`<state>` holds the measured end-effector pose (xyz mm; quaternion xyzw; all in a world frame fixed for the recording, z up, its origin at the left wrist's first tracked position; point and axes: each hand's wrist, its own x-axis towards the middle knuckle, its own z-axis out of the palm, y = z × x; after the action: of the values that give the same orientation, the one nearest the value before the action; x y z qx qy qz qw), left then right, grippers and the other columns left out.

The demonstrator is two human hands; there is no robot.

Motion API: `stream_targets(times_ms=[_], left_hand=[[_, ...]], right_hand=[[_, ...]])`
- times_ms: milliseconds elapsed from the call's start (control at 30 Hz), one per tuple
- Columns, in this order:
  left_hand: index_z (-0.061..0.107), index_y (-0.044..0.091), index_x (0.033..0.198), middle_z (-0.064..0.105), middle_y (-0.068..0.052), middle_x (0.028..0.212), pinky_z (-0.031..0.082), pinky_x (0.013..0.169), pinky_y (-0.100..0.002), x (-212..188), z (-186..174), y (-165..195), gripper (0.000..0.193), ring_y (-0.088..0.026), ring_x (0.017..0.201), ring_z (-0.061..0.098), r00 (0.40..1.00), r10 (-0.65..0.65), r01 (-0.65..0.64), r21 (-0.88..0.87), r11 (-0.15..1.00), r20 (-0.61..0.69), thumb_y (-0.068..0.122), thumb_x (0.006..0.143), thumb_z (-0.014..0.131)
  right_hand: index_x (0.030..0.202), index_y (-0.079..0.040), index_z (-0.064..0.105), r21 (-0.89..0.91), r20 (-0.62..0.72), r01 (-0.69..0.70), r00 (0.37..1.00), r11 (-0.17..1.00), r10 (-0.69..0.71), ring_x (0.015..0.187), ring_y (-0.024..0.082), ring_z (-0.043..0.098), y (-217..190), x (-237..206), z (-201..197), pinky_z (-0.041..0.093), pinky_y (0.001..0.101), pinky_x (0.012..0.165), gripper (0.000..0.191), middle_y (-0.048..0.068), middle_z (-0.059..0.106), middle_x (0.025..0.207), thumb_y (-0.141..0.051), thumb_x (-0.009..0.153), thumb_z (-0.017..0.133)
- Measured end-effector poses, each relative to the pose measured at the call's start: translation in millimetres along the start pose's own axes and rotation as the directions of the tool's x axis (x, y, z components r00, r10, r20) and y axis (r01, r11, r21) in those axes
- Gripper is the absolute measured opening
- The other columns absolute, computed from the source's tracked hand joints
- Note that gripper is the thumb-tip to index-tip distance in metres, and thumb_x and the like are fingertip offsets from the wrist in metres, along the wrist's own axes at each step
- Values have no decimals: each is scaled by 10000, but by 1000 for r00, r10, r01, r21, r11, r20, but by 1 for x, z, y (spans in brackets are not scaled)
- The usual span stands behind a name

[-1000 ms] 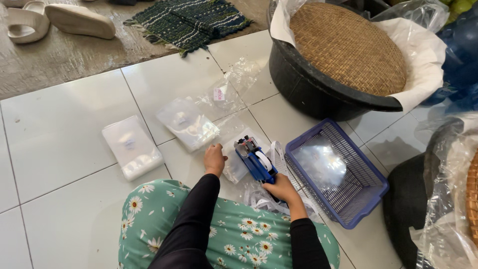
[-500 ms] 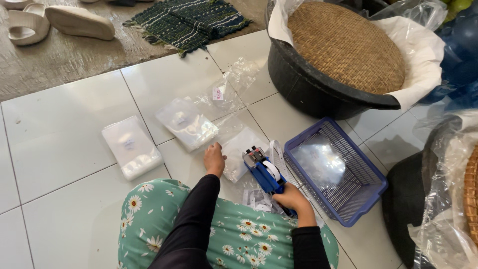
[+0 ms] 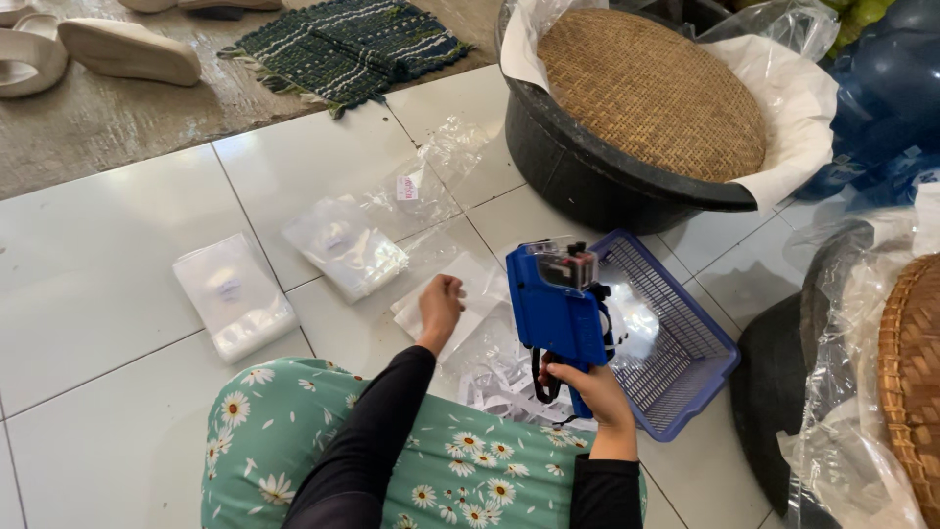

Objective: The person sits on a cushion on the floor and wraps white foam items in clear plastic bags, folding the bags closed. They then use a handheld blue bag-sealing machine to seal the open ends of the bags and set the sealed packages on the floor beside them.

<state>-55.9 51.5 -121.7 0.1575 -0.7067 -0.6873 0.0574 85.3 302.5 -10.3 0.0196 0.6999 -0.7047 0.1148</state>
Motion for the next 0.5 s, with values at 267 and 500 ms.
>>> stream_targets(times_ms=[267, 500], left_hand=[[686, 15, 925, 729, -225, 850, 541, 711, -476, -12, 110, 19, 147, -411, 812, 693, 938, 345, -339, 197, 920, 2, 145, 955, 626], [603, 34, 1264, 683, -263, 1112, 514, 842, -522, -14, 100, 19, 341, -480, 1004, 630, 871, 464, -486, 148, 861, 164, 172, 957, 551]], right_hand=[[1078, 44, 712, 43, -43, 9, 999, 999, -7, 813, 238, 752, -4, -9, -2, 587, 361, 744, 289, 121, 757, 915, -61, 811, 748], [1056, 46, 712, -5, -51, -25, 998, 1000, 25, 802, 228, 751, 14, 1, -14, 581, 347, 744, 270, 120, 762, 891, -67, 814, 750]])
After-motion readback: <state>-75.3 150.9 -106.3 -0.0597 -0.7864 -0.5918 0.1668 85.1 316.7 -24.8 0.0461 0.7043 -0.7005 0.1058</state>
